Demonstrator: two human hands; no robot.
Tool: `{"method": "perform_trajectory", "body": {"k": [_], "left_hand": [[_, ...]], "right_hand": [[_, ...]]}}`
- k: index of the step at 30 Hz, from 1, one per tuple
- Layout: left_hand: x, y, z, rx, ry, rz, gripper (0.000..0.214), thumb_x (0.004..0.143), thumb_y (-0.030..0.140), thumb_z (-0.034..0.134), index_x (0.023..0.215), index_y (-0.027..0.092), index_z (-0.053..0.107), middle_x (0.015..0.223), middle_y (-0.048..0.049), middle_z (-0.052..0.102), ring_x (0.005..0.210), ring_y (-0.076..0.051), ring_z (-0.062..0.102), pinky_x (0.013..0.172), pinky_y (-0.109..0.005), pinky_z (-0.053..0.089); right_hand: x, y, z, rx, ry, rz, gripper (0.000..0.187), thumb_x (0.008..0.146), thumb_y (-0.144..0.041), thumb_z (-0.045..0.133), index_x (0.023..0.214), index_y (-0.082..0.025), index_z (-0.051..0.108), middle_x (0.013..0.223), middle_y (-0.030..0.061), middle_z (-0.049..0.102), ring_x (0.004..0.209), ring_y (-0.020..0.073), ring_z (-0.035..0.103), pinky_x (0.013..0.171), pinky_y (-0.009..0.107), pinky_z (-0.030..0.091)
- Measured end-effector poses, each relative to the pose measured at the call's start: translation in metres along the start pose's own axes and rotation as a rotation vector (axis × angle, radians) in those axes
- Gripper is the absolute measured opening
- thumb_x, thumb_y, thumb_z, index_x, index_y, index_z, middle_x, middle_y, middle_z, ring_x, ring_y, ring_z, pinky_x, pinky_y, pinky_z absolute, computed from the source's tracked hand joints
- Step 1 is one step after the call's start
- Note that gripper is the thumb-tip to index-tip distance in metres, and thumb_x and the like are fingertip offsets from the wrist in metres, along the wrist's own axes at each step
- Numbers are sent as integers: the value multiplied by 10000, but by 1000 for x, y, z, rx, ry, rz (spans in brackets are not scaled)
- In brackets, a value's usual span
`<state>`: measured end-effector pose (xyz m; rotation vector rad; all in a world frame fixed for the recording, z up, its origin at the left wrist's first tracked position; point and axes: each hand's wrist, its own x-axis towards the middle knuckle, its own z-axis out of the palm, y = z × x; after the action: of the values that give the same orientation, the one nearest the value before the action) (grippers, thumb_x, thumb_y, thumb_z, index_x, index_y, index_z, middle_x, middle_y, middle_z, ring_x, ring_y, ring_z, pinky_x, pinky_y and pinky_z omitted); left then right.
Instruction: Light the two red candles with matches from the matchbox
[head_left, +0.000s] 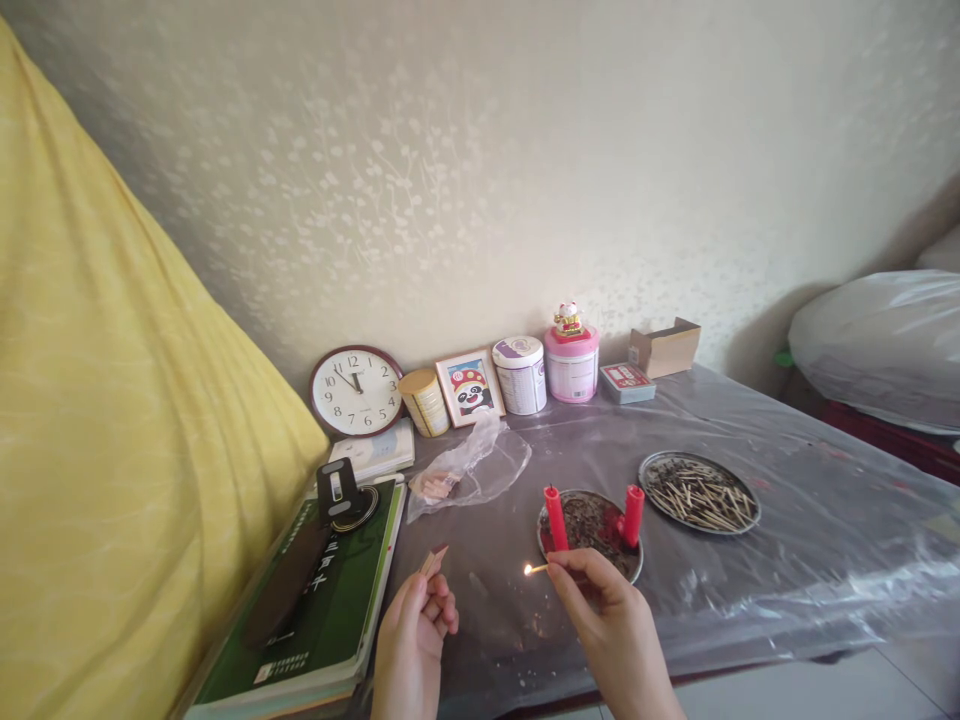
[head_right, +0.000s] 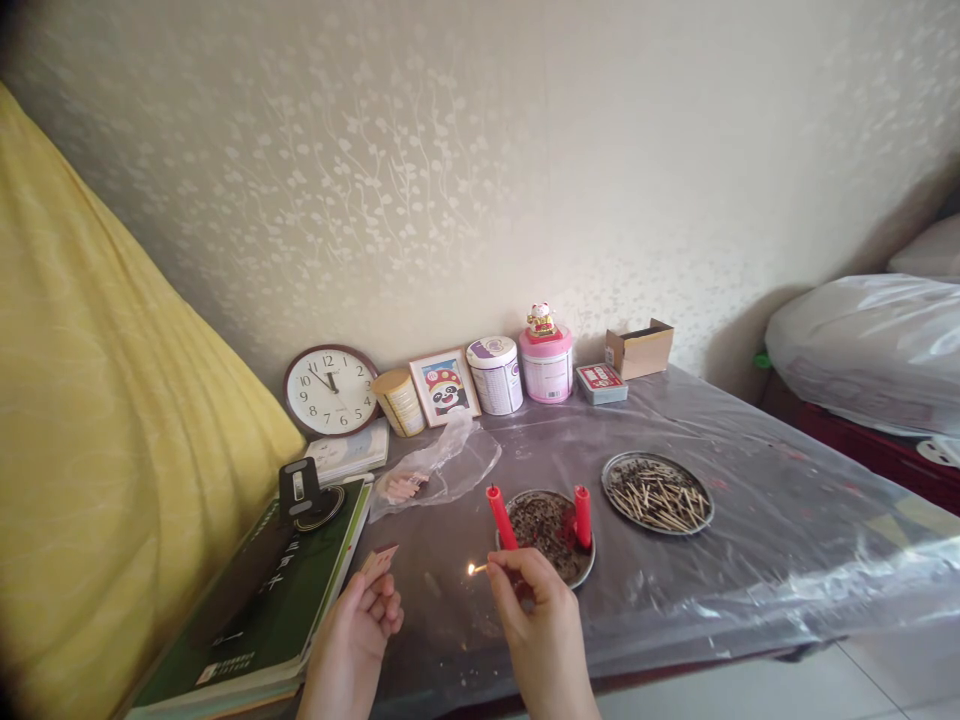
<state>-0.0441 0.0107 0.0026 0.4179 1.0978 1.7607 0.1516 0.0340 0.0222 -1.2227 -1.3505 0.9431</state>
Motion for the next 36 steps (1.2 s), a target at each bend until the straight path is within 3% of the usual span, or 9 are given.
{"method": "perform_trajectory", "body": {"k": [25,36], "left_hand": [[-1,2,4,18,39,1,422,599,452,792,897,160,732,621,-24,585,514,-130,488,447,-255,395],[-1,1,2,22,26,6,432,592,481,793,877,162,731,618,-20,586,517,-131,485,449,-261,401]], "right_hand": [[6,-10,-3,71,-8,23,322,836,-504,593,762,-194,637,669,1,596,613,131,521,579,206,398],[13,-25,-12,301,16,77,375,775,-538,643,733,-165,638,641,5,545,600,116,442,556,199,364]]}}
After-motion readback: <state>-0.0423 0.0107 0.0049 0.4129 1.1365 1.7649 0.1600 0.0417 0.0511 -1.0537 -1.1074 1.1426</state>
